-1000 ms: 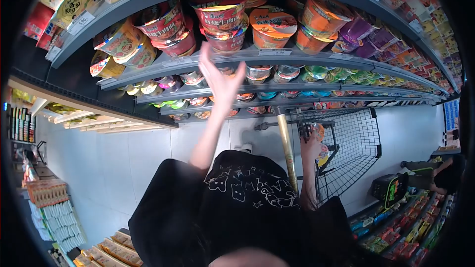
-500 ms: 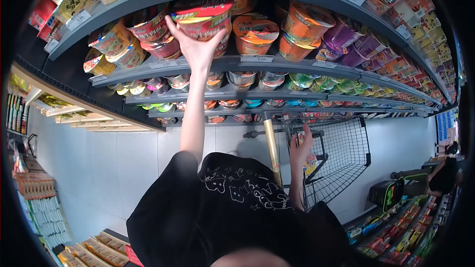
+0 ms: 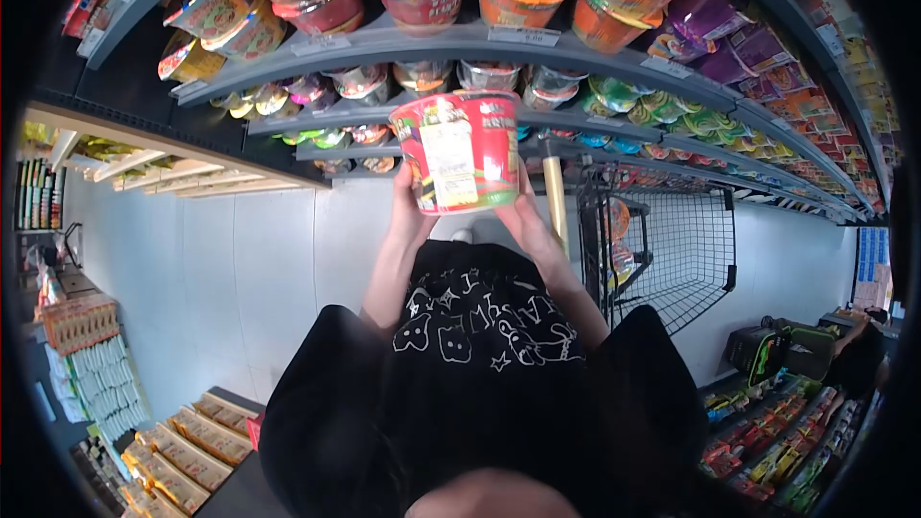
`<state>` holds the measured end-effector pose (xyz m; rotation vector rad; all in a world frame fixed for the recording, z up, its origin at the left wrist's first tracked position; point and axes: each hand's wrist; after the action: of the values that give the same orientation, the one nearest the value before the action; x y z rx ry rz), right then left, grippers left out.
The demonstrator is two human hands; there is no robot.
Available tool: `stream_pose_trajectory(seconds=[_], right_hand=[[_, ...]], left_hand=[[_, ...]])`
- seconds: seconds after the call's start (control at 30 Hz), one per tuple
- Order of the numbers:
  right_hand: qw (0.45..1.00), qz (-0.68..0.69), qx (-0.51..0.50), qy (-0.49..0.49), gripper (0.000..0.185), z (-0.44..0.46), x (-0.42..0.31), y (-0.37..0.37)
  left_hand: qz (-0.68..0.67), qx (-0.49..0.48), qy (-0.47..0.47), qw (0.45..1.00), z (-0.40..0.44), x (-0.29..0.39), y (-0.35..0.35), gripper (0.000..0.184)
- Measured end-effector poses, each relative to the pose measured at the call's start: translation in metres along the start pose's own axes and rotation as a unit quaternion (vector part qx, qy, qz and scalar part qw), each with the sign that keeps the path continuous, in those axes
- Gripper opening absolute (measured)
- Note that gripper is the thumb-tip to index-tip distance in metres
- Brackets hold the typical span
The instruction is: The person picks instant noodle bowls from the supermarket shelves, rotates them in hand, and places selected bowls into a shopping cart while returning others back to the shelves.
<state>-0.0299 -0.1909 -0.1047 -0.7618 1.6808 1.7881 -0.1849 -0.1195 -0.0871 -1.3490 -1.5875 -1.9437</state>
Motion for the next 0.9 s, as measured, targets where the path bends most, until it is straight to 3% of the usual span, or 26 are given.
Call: stream_pose_trajectory(seconds=[0.07, 0.27, 0.53, 0.73, 0.9], right_hand=[[0.995, -0.095, -0.011, 0.023, 0.084, 0.001, -0.010, 0.008], [0.995, -0.065, -0.040, 0.057, 0.092, 0.005, -0.006, 0.007], [0.992, -0.108, 0.000, 0.065, 0.092, -0.001, -0.002, 0.002], [0.980, -0.198, 0.008, 0.033, 0.079, 0.008, -0.004, -0.008], [0.959, -0.271, 0.077, -0.014, 0.062, 0.008, 0.000, -0.017]], left_hand=[[-0.090, 0.010, -0.022, 0.996, -0.003, -0.005, -0.008, 0.071], [-0.026, 0.020, -0.017, 0.999, -0.010, 0.001, -0.023, 0.069], [0.022, 0.012, 0.014, 1.000, -0.017, -0.004, -0.015, 0.068], [0.050, 0.047, 0.064, 0.996, -0.013, -0.011, -0.015, 0.064], [0.105, 0.042, 0.097, 0.989, -0.009, -0.007, -0.012, 0.072]])
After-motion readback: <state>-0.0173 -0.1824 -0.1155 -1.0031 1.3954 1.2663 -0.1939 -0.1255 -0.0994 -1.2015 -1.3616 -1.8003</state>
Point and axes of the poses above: each hand's wrist, its own z-axis towards the middle knuckle, its own y-axis out of the palm, x = y × z, and after that the axes turned 5 degrees about y, right-handed
